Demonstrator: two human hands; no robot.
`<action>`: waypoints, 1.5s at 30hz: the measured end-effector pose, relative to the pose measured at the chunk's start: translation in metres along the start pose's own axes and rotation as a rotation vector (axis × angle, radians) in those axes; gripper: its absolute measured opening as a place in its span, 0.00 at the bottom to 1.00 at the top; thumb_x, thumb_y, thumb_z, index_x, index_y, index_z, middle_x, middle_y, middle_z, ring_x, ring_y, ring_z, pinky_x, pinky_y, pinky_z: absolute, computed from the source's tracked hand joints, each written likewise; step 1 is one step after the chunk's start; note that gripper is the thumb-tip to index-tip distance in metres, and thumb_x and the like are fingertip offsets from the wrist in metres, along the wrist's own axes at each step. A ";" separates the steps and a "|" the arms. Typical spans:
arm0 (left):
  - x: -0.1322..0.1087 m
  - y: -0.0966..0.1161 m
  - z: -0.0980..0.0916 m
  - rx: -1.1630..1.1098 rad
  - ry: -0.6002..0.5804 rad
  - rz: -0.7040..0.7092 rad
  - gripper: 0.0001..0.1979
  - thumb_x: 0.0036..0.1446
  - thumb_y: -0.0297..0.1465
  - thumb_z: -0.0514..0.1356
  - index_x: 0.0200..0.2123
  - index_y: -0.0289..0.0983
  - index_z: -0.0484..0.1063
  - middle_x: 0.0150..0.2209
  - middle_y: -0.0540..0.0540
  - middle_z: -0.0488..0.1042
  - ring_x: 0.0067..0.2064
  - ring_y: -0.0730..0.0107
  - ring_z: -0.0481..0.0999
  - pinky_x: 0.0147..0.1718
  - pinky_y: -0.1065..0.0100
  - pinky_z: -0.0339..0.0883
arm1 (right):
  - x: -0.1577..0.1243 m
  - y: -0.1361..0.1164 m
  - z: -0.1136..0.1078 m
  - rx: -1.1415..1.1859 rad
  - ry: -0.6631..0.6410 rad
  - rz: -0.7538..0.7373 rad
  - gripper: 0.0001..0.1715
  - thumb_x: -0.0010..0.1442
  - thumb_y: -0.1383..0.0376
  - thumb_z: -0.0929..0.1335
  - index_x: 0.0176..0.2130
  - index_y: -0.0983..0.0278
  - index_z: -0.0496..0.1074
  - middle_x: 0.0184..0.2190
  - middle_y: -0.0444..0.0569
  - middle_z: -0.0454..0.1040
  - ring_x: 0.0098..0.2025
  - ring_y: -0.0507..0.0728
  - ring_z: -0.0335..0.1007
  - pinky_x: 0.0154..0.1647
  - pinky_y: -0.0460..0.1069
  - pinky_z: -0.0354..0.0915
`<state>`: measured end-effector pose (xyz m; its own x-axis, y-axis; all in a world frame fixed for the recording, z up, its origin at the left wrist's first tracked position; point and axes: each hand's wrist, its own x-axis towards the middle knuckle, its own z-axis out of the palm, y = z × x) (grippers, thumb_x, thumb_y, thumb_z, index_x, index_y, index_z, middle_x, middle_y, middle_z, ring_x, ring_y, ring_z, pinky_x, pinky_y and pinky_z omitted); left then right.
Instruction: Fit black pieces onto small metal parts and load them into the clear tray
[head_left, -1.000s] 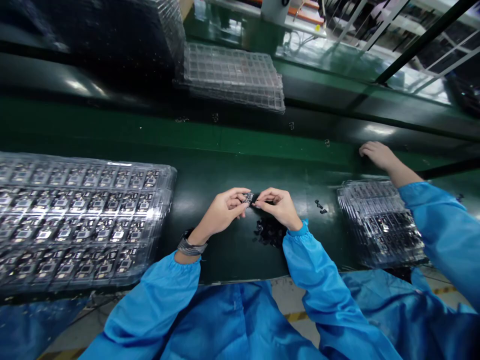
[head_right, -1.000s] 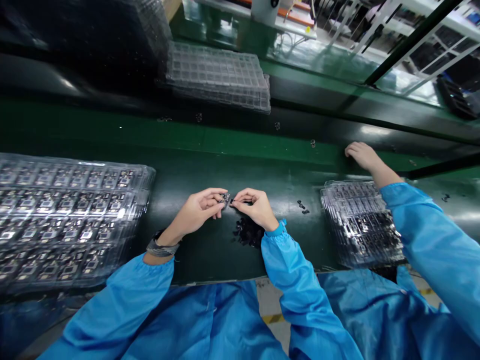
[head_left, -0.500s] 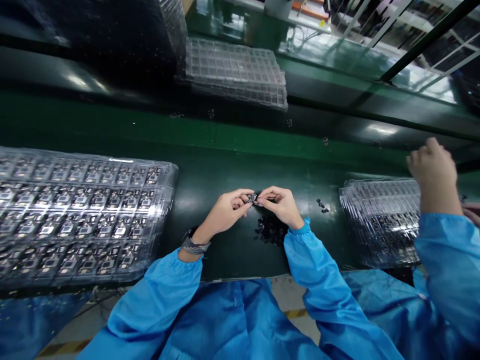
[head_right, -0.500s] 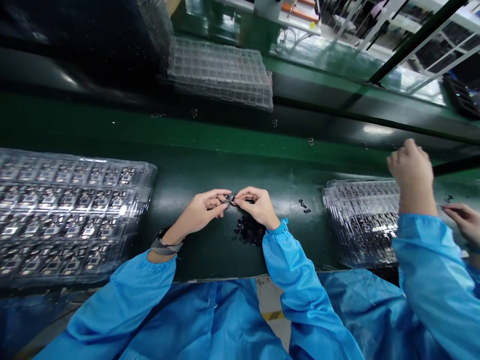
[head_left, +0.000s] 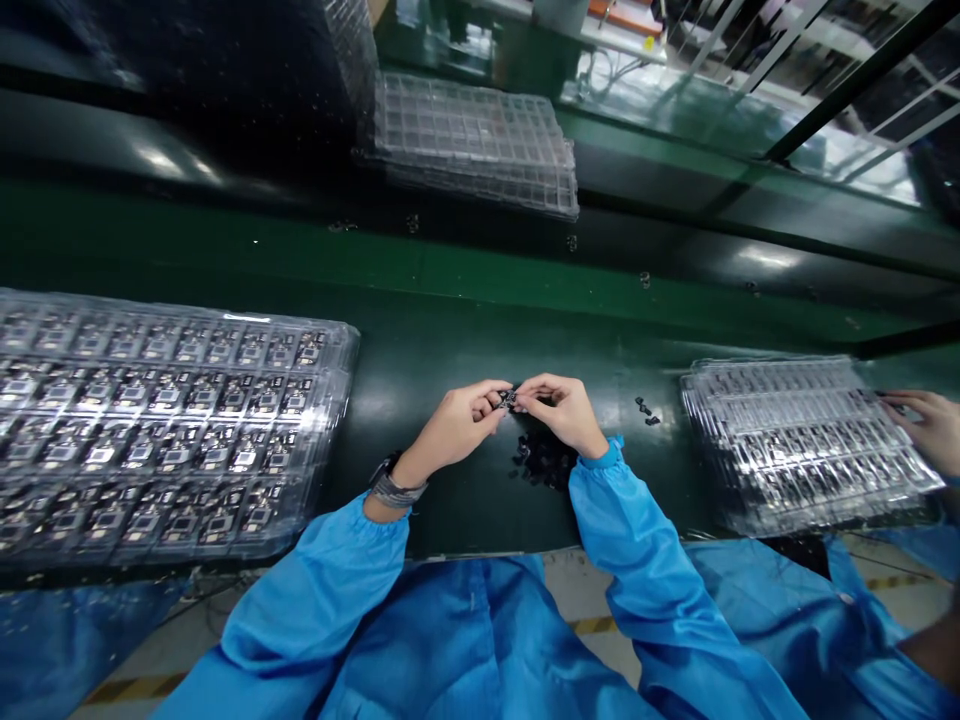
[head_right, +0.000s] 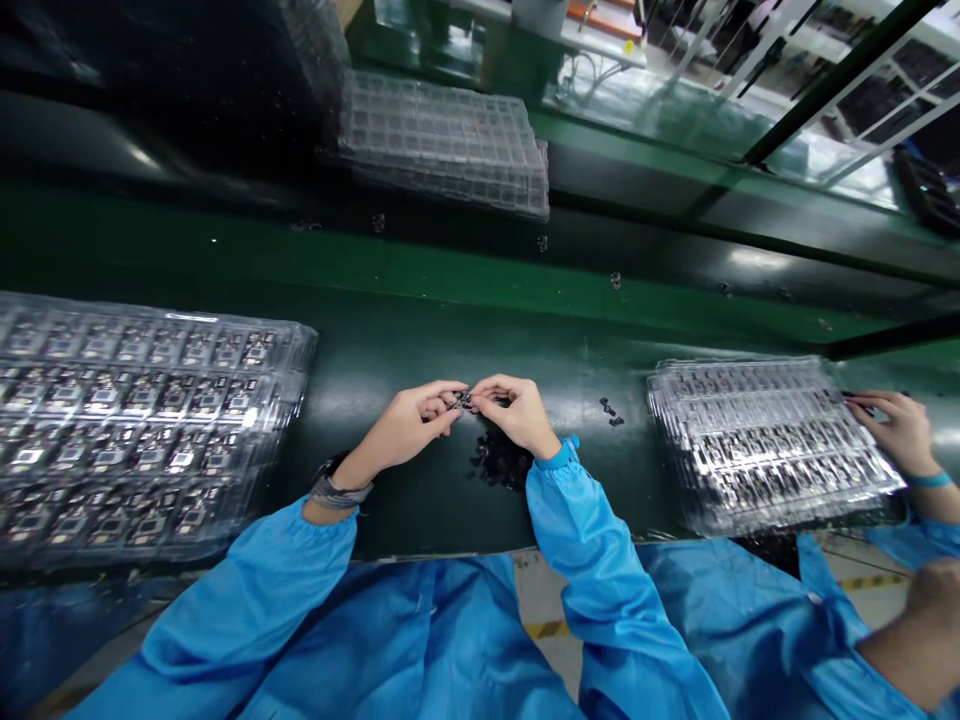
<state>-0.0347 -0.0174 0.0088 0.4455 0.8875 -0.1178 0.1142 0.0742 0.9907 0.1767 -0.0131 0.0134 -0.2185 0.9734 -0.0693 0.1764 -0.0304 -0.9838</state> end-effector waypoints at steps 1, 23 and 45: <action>0.000 -0.001 0.000 -0.005 -0.002 -0.003 0.19 0.62 0.33 0.62 0.54 0.34 0.75 0.27 0.51 0.72 0.27 0.72 0.73 0.30 0.71 0.68 | 0.000 -0.001 0.000 -0.002 -0.002 0.002 0.17 0.57 0.52 0.77 0.37 0.63 0.80 0.32 0.50 0.82 0.34 0.57 0.80 0.42 0.54 0.76; -0.002 0.010 0.002 -0.082 -0.011 0.017 0.20 0.62 0.35 0.63 0.55 0.33 0.75 0.31 0.49 0.75 0.29 0.71 0.76 0.34 0.69 0.71 | 0.000 -0.006 -0.003 0.184 -0.117 0.195 0.20 0.50 0.52 0.81 0.33 0.63 0.79 0.29 0.46 0.82 0.29 0.55 0.78 0.36 0.51 0.75; -0.001 0.008 0.001 -0.135 -0.018 -0.004 0.22 0.60 0.35 0.65 0.56 0.33 0.74 0.33 0.48 0.76 0.28 0.73 0.75 0.33 0.69 0.72 | 0.001 -0.010 -0.003 0.054 -0.193 0.142 0.30 0.63 0.40 0.70 0.31 0.63 0.77 0.25 0.47 0.80 0.25 0.53 0.73 0.27 0.48 0.67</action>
<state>-0.0334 -0.0184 0.0165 0.4616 0.8786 -0.1223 -0.0037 0.1398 0.9902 0.1782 -0.0114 0.0237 -0.3750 0.8973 -0.2328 0.1685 -0.1810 -0.9689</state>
